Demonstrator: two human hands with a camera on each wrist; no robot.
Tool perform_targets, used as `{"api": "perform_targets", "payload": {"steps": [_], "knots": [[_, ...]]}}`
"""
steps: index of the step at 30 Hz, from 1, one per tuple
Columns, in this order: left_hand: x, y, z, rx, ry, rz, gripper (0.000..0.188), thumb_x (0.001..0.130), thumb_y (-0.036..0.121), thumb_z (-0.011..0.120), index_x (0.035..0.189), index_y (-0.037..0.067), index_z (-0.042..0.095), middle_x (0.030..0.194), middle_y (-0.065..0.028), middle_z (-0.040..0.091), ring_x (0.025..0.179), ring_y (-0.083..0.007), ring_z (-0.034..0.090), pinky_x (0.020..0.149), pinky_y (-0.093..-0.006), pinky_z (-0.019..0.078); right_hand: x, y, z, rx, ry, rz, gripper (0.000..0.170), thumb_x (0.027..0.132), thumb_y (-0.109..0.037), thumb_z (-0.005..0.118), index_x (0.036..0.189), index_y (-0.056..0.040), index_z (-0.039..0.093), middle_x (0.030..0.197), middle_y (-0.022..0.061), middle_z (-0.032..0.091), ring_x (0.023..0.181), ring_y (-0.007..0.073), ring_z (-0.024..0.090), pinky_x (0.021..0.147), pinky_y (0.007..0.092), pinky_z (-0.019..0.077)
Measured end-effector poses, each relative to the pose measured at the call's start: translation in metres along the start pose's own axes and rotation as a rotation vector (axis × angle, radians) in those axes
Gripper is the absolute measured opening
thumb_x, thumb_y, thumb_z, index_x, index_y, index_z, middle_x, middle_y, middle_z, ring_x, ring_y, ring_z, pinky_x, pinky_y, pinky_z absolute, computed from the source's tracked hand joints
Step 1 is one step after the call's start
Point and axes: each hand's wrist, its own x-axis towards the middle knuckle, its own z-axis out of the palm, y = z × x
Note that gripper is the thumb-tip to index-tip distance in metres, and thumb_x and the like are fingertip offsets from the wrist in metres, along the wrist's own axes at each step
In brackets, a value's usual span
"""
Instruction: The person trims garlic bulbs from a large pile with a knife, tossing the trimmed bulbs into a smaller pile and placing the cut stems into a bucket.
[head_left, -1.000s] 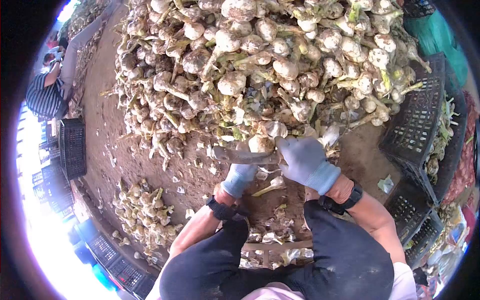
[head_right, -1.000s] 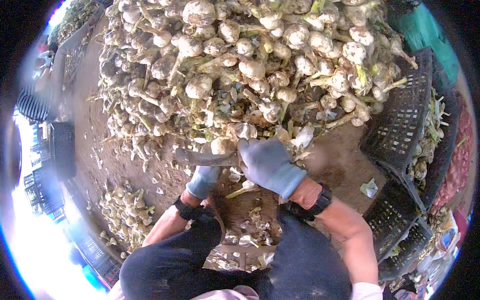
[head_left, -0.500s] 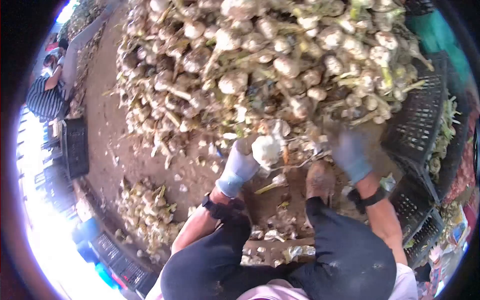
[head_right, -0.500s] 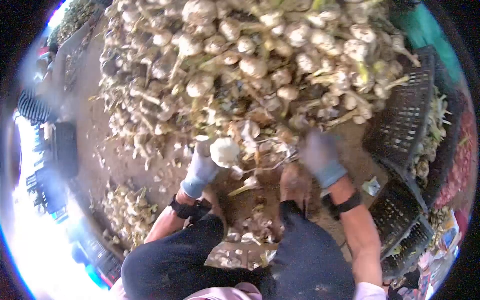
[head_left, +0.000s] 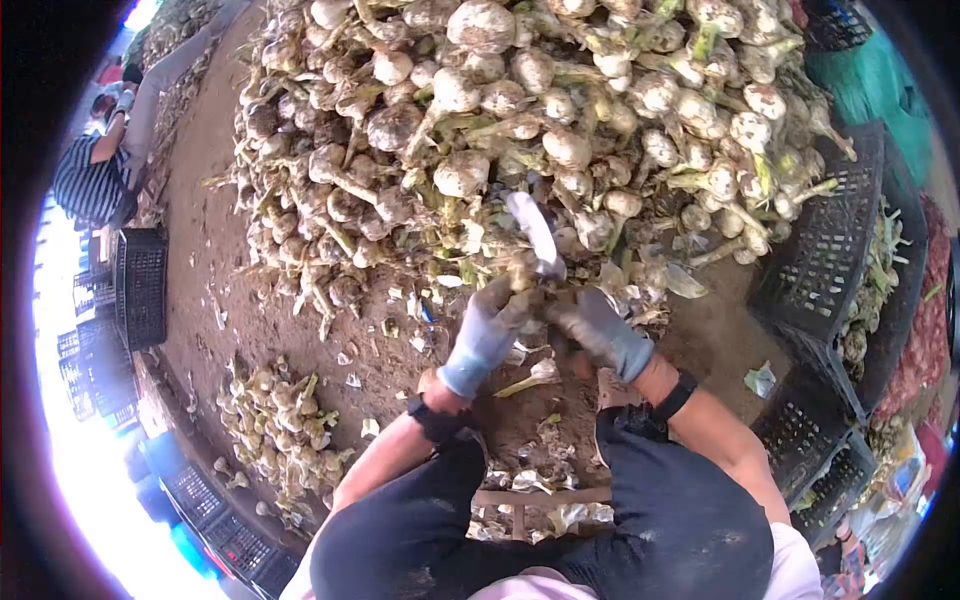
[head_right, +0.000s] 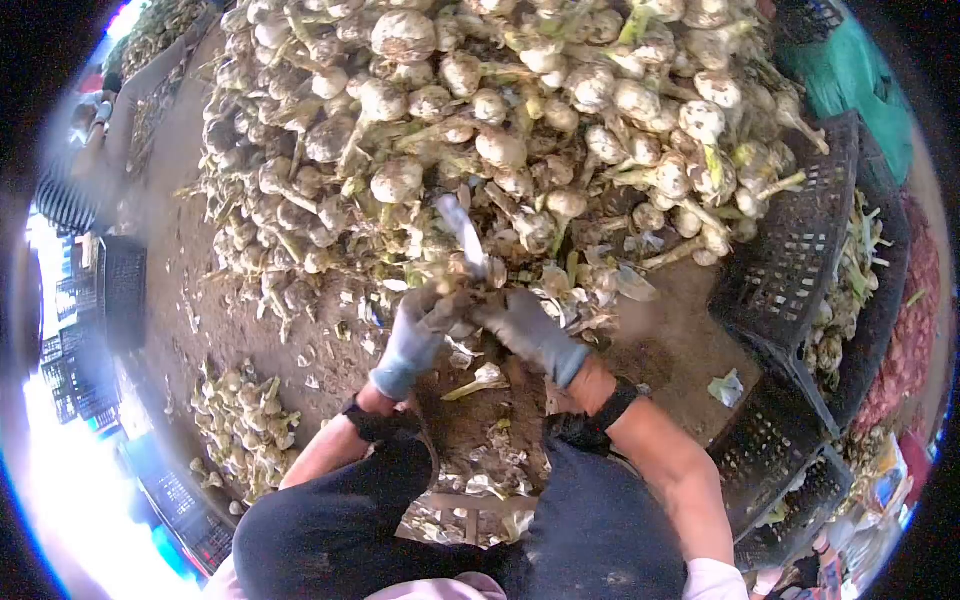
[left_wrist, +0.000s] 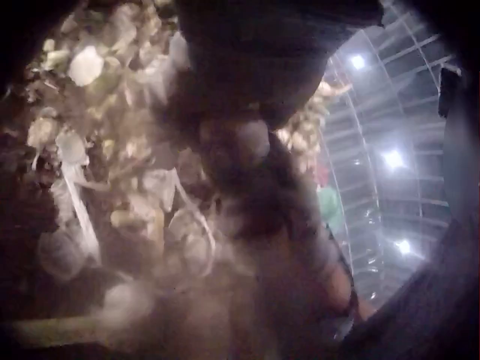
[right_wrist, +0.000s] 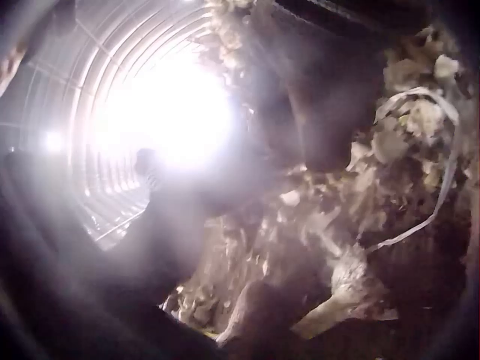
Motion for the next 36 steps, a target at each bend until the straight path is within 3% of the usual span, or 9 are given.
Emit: {"api": "perform_targets", "payload": {"steps": [5, 15, 17, 19, 21, 25, 27, 32, 36], "knots": [[0.007, 0.004, -0.015, 0.345, 0.094, 0.151, 0.032, 0.090, 0.029, 0.057, 0.100, -0.002, 0.061, 0.087, -0.0038, 0.065, 0.074, -0.0095, 0.058, 0.063, -0.0240, 0.0469, 0.007, 0.026, -0.026, -0.349, 0.379, -0.483, 0.023, 0.079, -0.022, 0.064, 0.088, -0.0008, 0.064, 0.069, 0.0119, 0.063, 0.057, 0.0193, 0.057, 0.056, 0.0344, 0.0463], [0.018, 0.043, -0.040, 0.953, 0.387, 0.875, 0.012, 0.078, 0.003, 0.060, 0.090, 0.002, 0.061, 0.072, -0.0066, 0.059, 0.061, -0.0199, 0.058, 0.054, -0.0292, 0.0484, -0.029, 0.026, -0.072, -0.865, 0.084, -0.153, 0.031, 0.077, -0.031, 0.063, 0.091, -0.0039, 0.062, 0.077, 0.0183, 0.063, 0.074, 0.0302, 0.063, 0.068, 0.0408, 0.0486], [0.000, 0.050, -0.079, 1.069, 0.510, 0.727, 0.020, 0.071, 0.004, 0.066, 0.091, 0.003, 0.062, 0.084, -0.0138, 0.064, 0.072, -0.0228, 0.063, 0.058, -0.0300, 0.0508, -0.036, 0.025, -0.082, -0.864, 0.038, 0.054, 0.032, 0.077, -0.032, 0.064, 0.090, -0.0036, 0.062, 0.080, 0.0192, 0.064, 0.078, 0.0290, 0.064, 0.071, 0.0400, 0.0486], [-0.036, 0.055, -0.123, -0.093, 0.676, 0.352, 0.012, 0.077, 0.007, 0.063, 0.088, 0.006, 0.066, 0.084, -0.0079, 0.067, 0.076, -0.0165, 0.063, 0.063, -0.0273, 0.0509, -0.031, 0.011, -0.084, -0.433, 0.491, -0.227, 0.033, 0.077, -0.034, 0.066, 0.088, -0.0032, 0.063, 0.076, 0.0156, 0.064, 0.073, 0.0265, 0.064, 0.066, 0.0375, 0.0493], [-0.100, 0.048, -0.218, 1.238, 0.958, 0.574, 0.022, 0.086, 0.016, 0.054, 0.104, 0.009, 0.065, 0.090, -0.0063, 0.067, 0.075, -0.0133, 0.062, 0.066, -0.0259, 0.0506, -0.015, 0.001, -0.091, -0.611, 0.746, -0.289, 0.036, 0.079, -0.036, 0.066, 0.094, -0.0026, 0.064, 0.076, 0.0136, 0.065, 0.069, 0.0284, 0.063, 0.060, 0.0351, 0.0503], [-0.191, 0.092, -0.246, 1.661, 1.442, -0.675, 0.049, 0.078, 0.030, 0.066, 0.121, 0.012, 0.054, 0.115, -0.0156, 0.058, 0.104, -0.0299, 0.056, 0.085, -0.0433, 0.0449, 0.039, -0.006, -0.084, -0.517, 0.664, -0.162, 0.042, 0.079, -0.038, 0.065, 0.100, -0.0022, 0.059, 0.080, 0.0162, 0.063, 0.075, 0.0328, 0.062, 0.066, 0.0383, 0.0506], [-0.181, 0.066, -0.267, 1.282, 1.231, 0.044, 0.047, 0.081, 0.028, 0.064, 0.123, 0.009, 0.052, 0.117, -0.0148, 0.058, 0.105, -0.0274, 0.056, 0.086, -0.0409, 0.0465, 0.060, 0.017, -0.082, -0.621, 0.805, -0.265, 0.042, 0.078, -0.037, 0.066, 0.101, -0.0025, 0.059, 0.078, 0.0153, 0.062, 0.074, 0.0311, 0.062, 0.066, 0.0385, 0.0505], [-0.050, 0.077, -0.062, 0.392, 0.235, -0.018, 0.040, 0.090, 0.024, 0.051, 0.124, 0.004, 0.049, 0.119, -0.0142, 0.057, 0.106, -0.0223, 0.057, 0.093, -0.0363, 0.0454, 0.017, -0.011, -0.083, -0.515, 0.908, -0.405, 0.040, 0.075, -0.025, 0.071, 0.107, -0.0043, 0.060, 0.075, 0.0093, 0.061, 0.067, 0.0175, 0.064, 0.055, 0.0318, 0.0511], [-0.008, 0.047, 0.015, -0.006, -0.100, -0.031, 0.036, 0.085, 0.017, 0.058, 0.117, 0.000, 0.053, 0.108, -0.0104, 0.061, 0.094, -0.0191, 0.058, 0.085, -0.0318, 0.0470, -0.036, -0.055, -0.024, 0.213, 0.374, -0.550, 0.040, 0.079, -0.016, 0.066, 0.117, -0.0052, 0.056, 0.089, 0.0096, 0.065, 0.069, 0.0157, 0.064, 0.056, 0.0289, 0.0552]]}}
